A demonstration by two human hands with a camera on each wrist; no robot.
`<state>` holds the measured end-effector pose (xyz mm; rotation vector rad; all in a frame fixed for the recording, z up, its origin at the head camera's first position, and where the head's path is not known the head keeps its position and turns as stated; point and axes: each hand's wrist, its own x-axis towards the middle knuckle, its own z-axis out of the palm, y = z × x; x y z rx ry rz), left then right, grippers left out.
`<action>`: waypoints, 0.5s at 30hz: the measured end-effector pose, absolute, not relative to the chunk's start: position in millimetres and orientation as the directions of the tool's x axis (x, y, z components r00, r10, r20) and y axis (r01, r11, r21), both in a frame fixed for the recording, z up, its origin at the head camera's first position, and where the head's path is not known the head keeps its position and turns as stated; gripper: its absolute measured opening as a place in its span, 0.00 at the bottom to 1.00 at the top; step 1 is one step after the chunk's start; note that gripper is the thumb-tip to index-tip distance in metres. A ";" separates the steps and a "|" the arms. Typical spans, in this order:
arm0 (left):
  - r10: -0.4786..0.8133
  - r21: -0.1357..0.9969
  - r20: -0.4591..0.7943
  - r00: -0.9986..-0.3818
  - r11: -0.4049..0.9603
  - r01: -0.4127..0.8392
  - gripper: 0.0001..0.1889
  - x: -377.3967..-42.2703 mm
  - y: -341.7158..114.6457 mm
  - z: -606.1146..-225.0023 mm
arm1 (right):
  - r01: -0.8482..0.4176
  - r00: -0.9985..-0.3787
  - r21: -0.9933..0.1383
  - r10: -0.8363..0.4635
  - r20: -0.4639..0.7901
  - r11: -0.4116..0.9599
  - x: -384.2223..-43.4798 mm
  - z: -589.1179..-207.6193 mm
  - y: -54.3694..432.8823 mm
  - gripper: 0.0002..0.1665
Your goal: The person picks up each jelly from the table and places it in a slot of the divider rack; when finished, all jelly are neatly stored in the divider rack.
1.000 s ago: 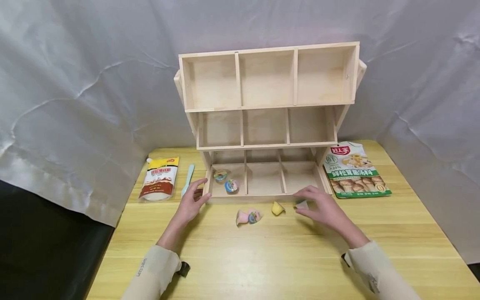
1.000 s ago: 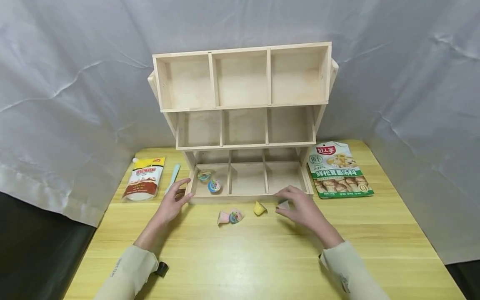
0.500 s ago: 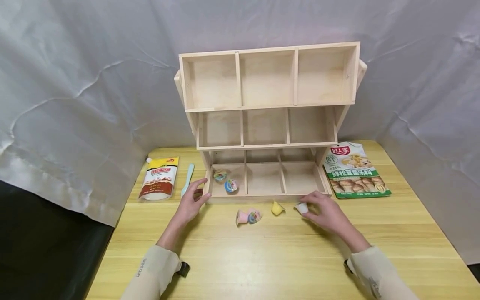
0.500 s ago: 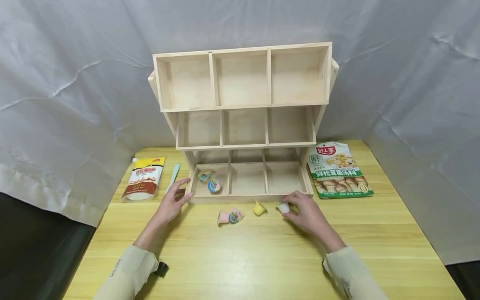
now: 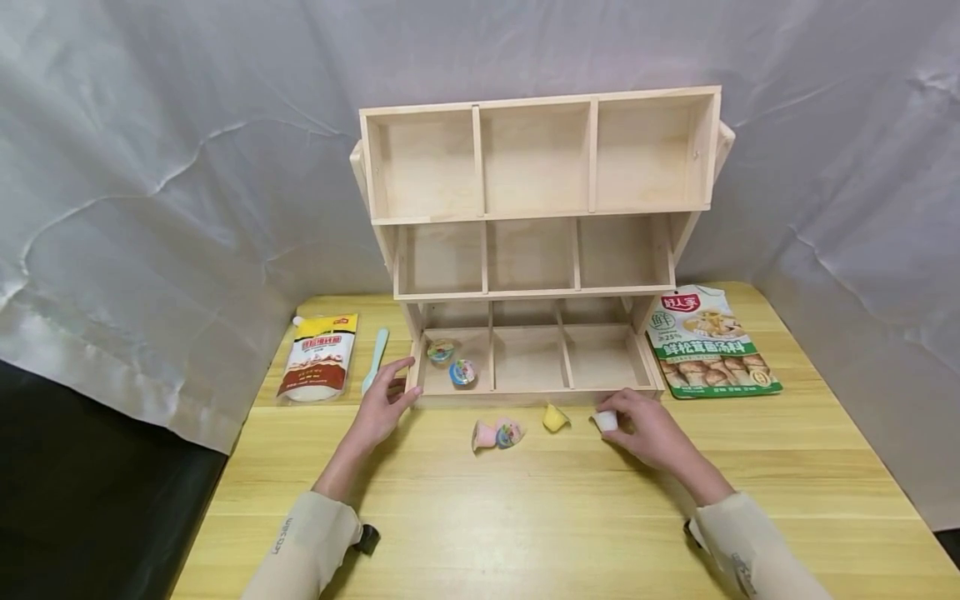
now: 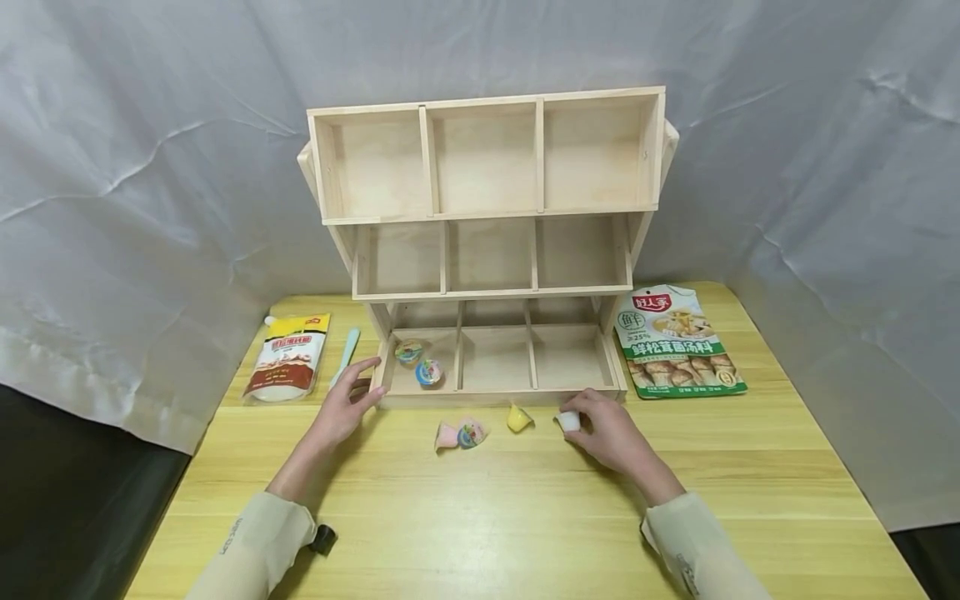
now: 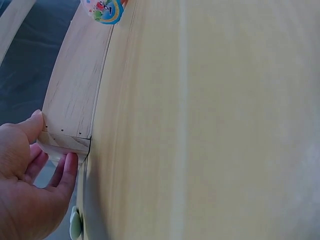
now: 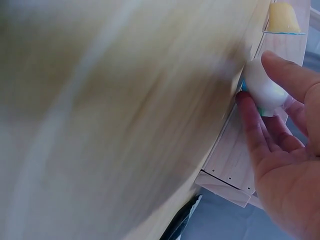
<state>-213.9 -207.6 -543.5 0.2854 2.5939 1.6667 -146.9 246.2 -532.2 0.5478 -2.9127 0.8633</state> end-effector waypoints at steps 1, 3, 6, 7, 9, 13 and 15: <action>0.180 0.905 0.065 -0.982 0.404 0.134 0.30 -213.8 -207.7 -543.7 | -0.351 -0.935 -0.515 -0.321 0.150 0.782 -146.8 -531.9 246.0 0.21; 0.181 0.904 0.074 -0.981 0.403 0.142 0.30 -213.8 -207.7 -544.1 | -0.352 -0.935 -0.515 -0.322 0.150 0.781 -146.3 -530.8 245.4 0.20; 0.179 0.906 0.075 -0.981 0.398 0.142 0.30 -213.9 -207.5 -544.1 | -0.356 -0.933 -0.525 -0.326 0.153 0.773 -145.4 -528.0 244.2 0.20; 0.178 0.906 0.076 -0.981 0.399 0.142 0.30 -214.0 -207.5 -544.2 | -0.354 -0.934 -0.530 -0.324 0.153 0.771 -145.1 -526.7 243.5 0.21; 0.178 0.908 0.073 -0.981 0.394 0.139 0.30 -214.0 -207.6 -544.2 | -0.350 -0.935 -0.547 -0.320 0.153 0.761 -144.8 -523.4 241.8 0.21; 0.178 0.911 0.071 -0.982 0.390 0.136 0.31 -214.6 -207.1 -544.8 | -0.355 -0.933 -0.572 -0.317 0.170 0.739 -144.7 -512.7 237.8 0.22; 0.178 0.912 0.069 -0.982 0.387 0.134 0.31 -214.9 -207.0 -545.1 | -0.361 -0.931 -0.585 -0.314 0.184 0.727 -145.3 -506.0 235.0 0.22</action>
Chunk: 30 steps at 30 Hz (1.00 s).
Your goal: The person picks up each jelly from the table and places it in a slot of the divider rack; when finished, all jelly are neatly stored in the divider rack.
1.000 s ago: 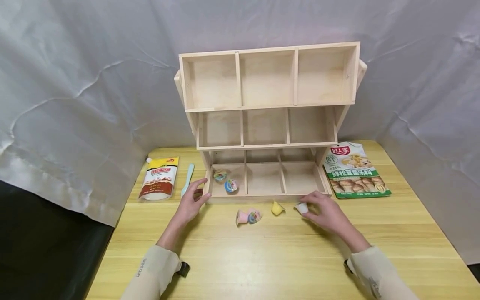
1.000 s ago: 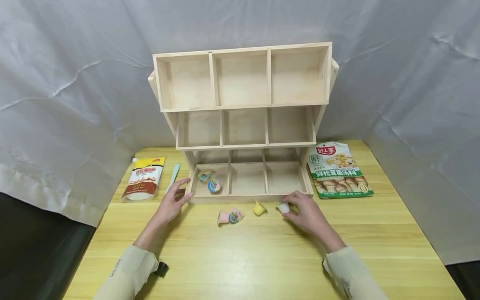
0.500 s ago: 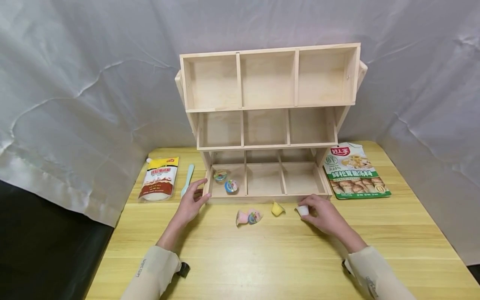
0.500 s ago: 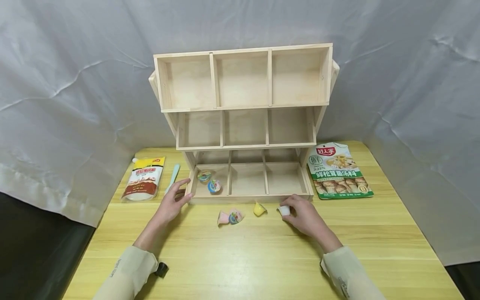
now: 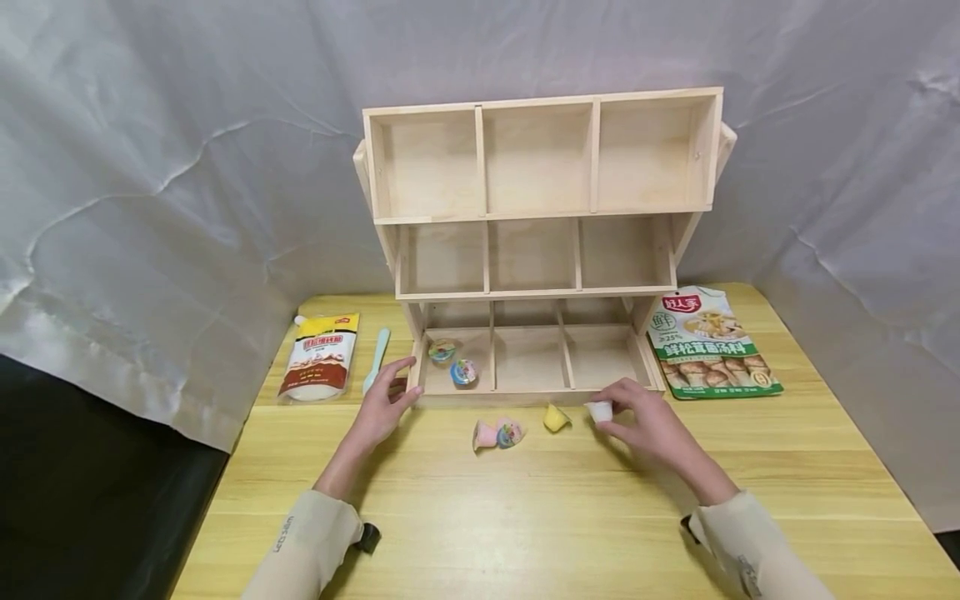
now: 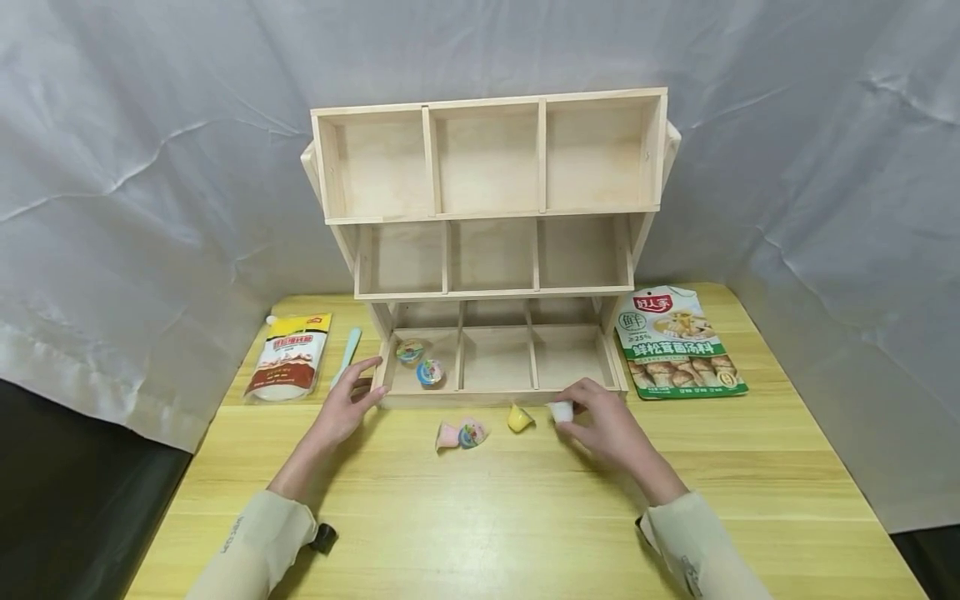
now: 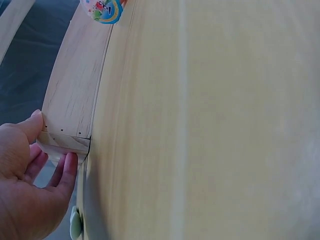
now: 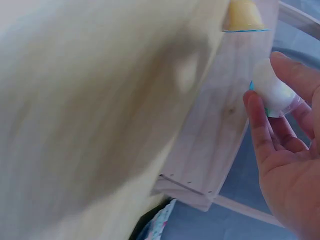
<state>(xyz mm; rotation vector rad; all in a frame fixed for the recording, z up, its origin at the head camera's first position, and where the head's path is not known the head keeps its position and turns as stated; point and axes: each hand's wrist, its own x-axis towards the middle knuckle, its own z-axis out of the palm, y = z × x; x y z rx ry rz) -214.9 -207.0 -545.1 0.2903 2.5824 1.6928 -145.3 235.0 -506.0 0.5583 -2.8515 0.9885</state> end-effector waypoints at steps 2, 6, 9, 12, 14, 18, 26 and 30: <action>0.182 0.912 0.074 -0.981 0.385 0.140 0.31 -215.3 -207.9 -546.0 | -0.370 -0.928 -0.593 -0.310 0.205 0.715 -146.7 -500.3 231.7 0.22; 0.184 0.911 0.075 -0.980 0.388 0.143 0.30 -215.7 -208.2 -546.0 | -0.386 -0.922 -0.616 -0.301 0.242 0.687 -151.8 -491.4 224.6 0.22; 0.182 0.909 0.078 -0.980 0.391 0.145 0.30 -216.1 -208.2 -547.3 | -0.402 -0.916 -0.637 -0.298 0.269 0.658 -157.2 -487.5 220.3 0.22; 0.183 0.908 0.087 -0.979 0.389 0.153 0.30 -216.6 -208.8 -548.9 | -0.399 -0.917 -0.660 -0.281 0.284 0.636 -163.2 -484.8 215.8 0.22; 0.184 0.909 0.092 -0.979 0.385 0.158 0.30 -216.8 -209.2 -549.7 | -0.393 -0.919 -0.683 -0.264 0.291 0.616 -167.2 -483.5 212.4 0.22; 0.183 0.907 0.090 -0.979 0.391 0.157 0.30 -216.9 -208.8 -549.4 | -0.372 -0.928 -0.757 -0.222 0.299 0.538 -177.2 -483.6 206.2 0.22; 0.184 0.904 0.079 -0.980 0.402 0.148 0.30 -216.3 -207.8 -547.3 | -0.278 -0.960 -0.874 -0.144 0.240 0.399 -191.3 -487.3 193.3 0.26; 0.184 0.907 0.071 -0.980 0.396 0.140 0.30 -215.5 -207.9 -546.7 | -0.237 -0.970 -0.907 -0.143 0.198 0.347 -197.9 -488.8 185.6 0.27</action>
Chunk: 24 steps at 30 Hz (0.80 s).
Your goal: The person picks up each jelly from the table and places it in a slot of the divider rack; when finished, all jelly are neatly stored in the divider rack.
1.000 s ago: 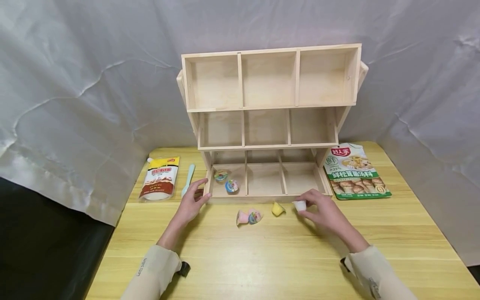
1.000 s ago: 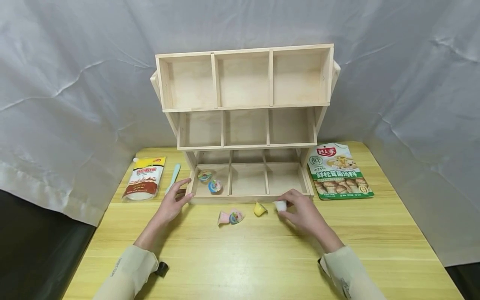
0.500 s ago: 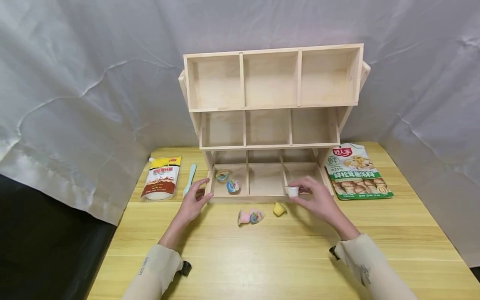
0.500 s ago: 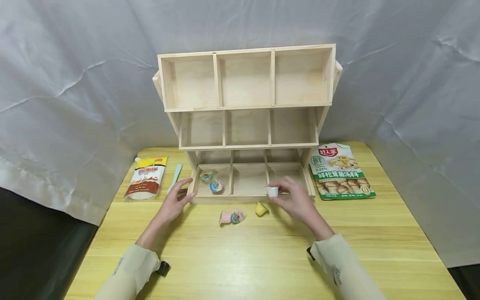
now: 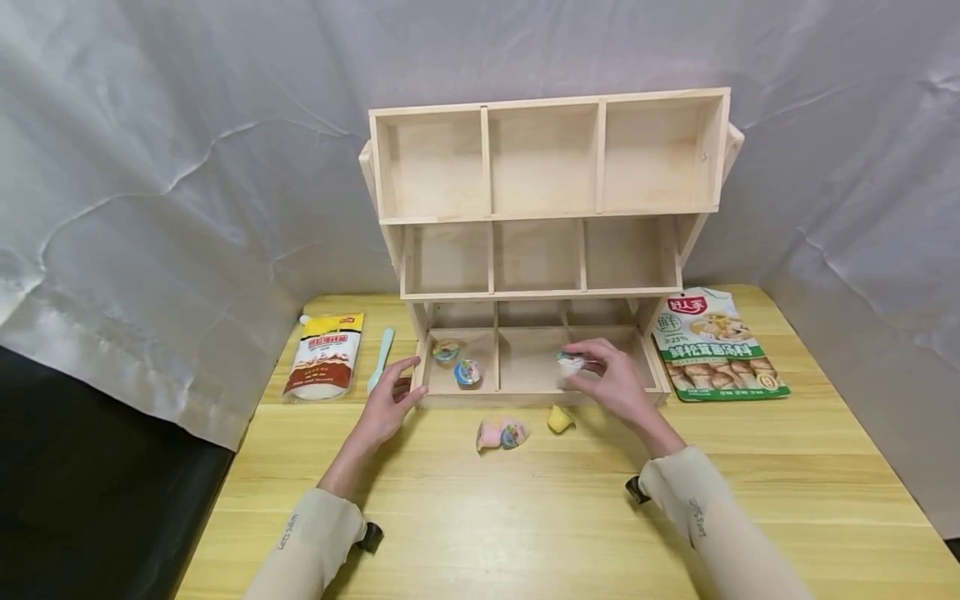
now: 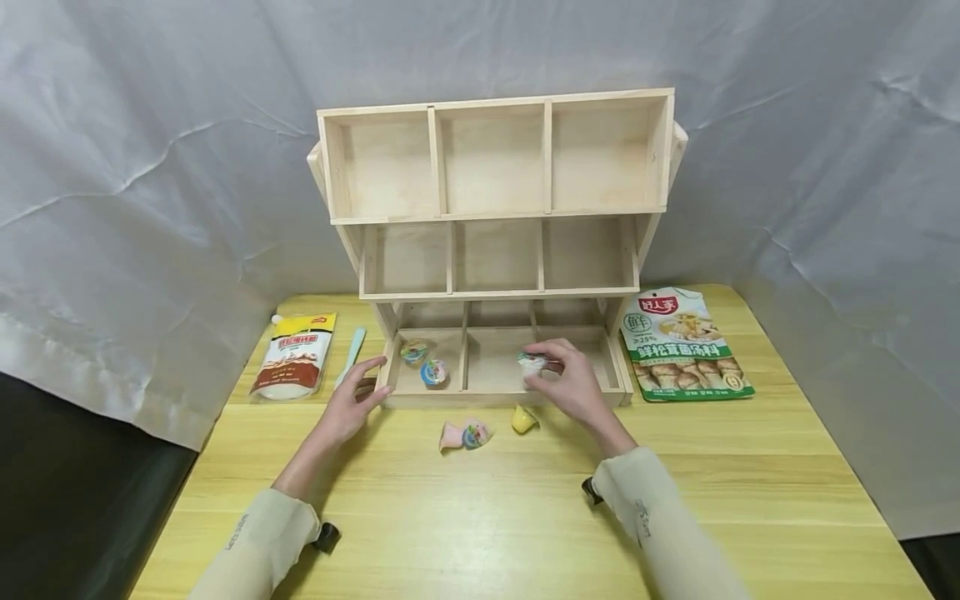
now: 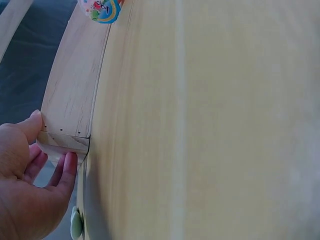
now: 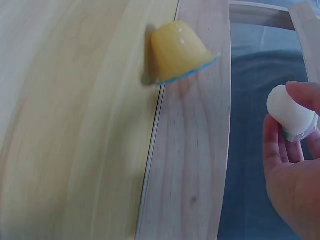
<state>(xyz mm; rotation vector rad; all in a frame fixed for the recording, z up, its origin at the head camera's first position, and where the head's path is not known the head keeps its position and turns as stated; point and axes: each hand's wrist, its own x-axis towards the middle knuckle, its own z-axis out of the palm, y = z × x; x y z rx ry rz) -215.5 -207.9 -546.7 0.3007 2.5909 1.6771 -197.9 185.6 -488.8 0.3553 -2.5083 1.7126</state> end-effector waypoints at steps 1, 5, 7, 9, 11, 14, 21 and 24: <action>0.185 0.907 0.068 -0.980 0.398 0.138 0.30 -215.4 -208.0 -546.7 | -0.224 -0.972 -0.915 -0.142 0.186 0.336 -199.7 -489.3 183.5 0.26; 0.183 0.906 0.063 -0.981 0.402 0.133 0.31 -215.1 -207.8 -546.0 | -0.176 -0.980 -0.939 -0.146 0.138 0.295 -205.5 -491.3 176.9 0.26; 0.181 0.906 0.066 -0.981 0.402 0.134 0.31 -215.1 -207.9 -545.8 | -0.127 -0.985 -0.957 -0.143 0.092 0.262 -207.5 -492.2 174.1 0.27; 0.179 0.905 0.067 -0.981 0.403 0.136 0.30 -214.9 -207.8 -545.2 | -0.081 -0.989 -0.972 -0.141 0.050 0.220 -208.9 -492.9 171.4 0.28; 0.179 0.904 0.068 -0.982 0.405 0.137 0.30 -214.9 -207.9 -545.0 | -0.045 -0.990 -0.983 -0.140 0.020 0.180 -210.0 -494.0 170.0 0.28; 0.179 0.905 0.067 -0.982 0.403 0.135 0.31 -214.9 -208.0 -544.9 | -0.009 -0.990 -0.992 -0.142 -0.009 0.123 -211.4 -495.5 168.9 0.29; 0.173 0.905 0.068 -0.983 0.404 0.133 0.30 -215.5 -208.3 -546.4 | 0.136 -0.978 -0.991 -0.165 -0.131 -0.019 -215.6 -498.7 169.0 0.30; 0.174 0.907 0.067 -0.982 0.400 0.133 0.31 -214.6 -206.6 -545.2 | 0.171 -0.971 -0.978 -0.190 -0.146 -0.120 -217.0 -499.3 168.8 0.30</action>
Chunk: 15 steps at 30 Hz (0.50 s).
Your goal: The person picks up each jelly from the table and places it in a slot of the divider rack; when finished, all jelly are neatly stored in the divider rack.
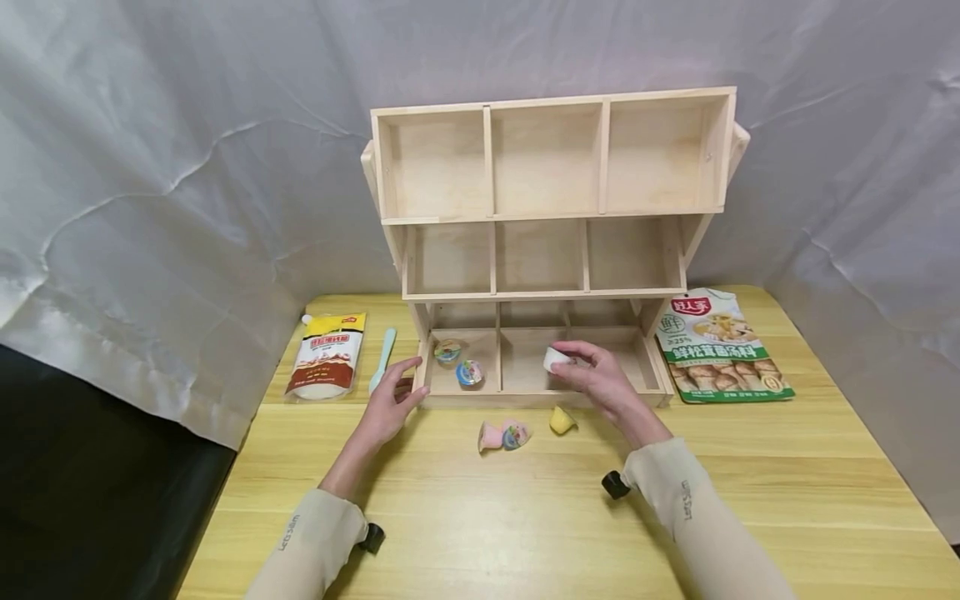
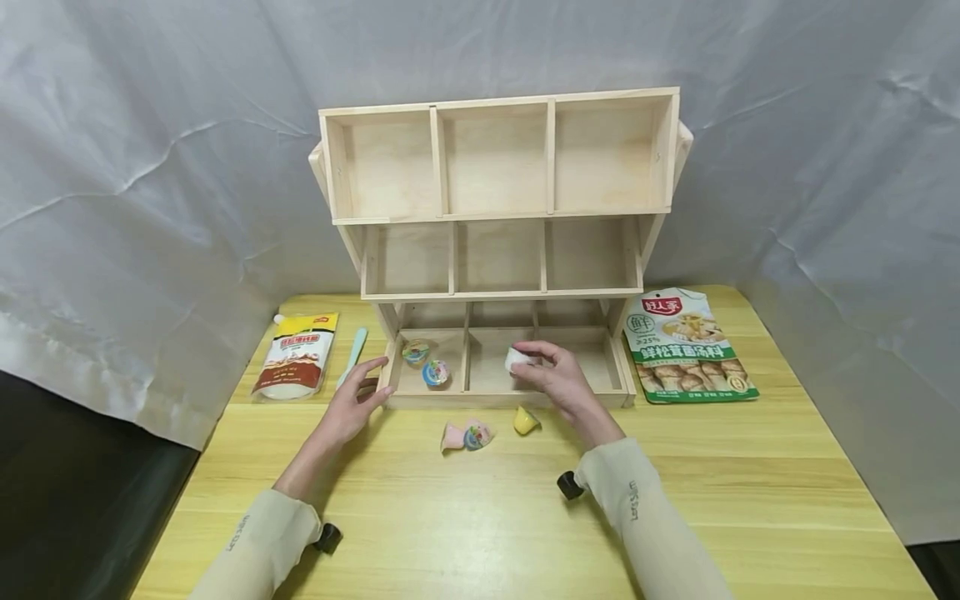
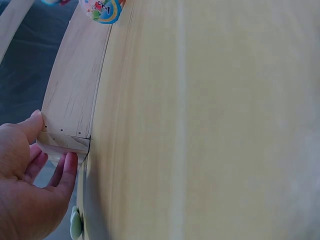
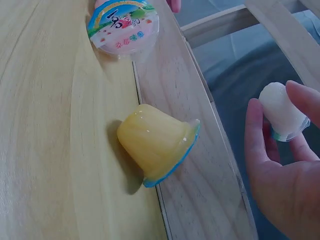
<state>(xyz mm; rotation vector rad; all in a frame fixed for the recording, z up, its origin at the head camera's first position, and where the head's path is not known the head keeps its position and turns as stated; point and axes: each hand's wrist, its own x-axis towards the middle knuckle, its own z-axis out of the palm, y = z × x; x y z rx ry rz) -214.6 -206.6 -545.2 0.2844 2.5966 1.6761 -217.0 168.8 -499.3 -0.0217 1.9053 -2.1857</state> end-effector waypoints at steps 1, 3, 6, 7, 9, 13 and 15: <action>0.176 0.907 0.060 -0.983 0.402 0.128 0.31 -213.5 -205.6 -542.2 | 0.176 -0.969 -0.973 -0.202 -0.144 -0.150 -217.3 -499.4 168.7 0.30; 0.180 0.907 0.050 -0.982 0.403 0.120 0.31 -209.2 -203.3 -532.2 | 0.184 -0.967 -0.964 -0.210 -0.143 -0.191 -217.5 -499.4 168.3 0.30; 0.178 0.906 0.053 -0.983 0.406 0.122 0.30 -207.4 -202.4 -528.5 | 0.189 -0.966 -0.955 -0.218 -0.139 -0.230 -217.8 -498.5 167.1 0.31; 0.178 0.908 0.059 -0.982 0.400 0.127 0.30 -206.1 -201.9 -526.0 | 0.190 -0.966 -0.952 -0.217 -0.138 -0.242 -218.1 -498.3 166.8 0.31; 0.179 0.910 0.077 -0.981 0.390 0.142 0.30 -204.4 -201.5 -524.2 | 0.190 -0.968 -0.946 -0.212 -0.135 -0.262 -218.8 -497.7 166.1 0.32; 0.187 0.913 0.071 -0.980 0.384 0.140 0.30 -197.9 -198.3 -510.5 | 0.179 -0.973 -0.942 -0.194 -0.126 -0.285 -220.4 -497.4 165.2 0.27; 0.189 0.911 0.065 -0.980 0.389 0.136 0.29 -196.5 -197.9 -507.4 | 0.165 -0.977 -0.943 -0.180 -0.116 -0.289 -221.0 -497.5 164.2 0.22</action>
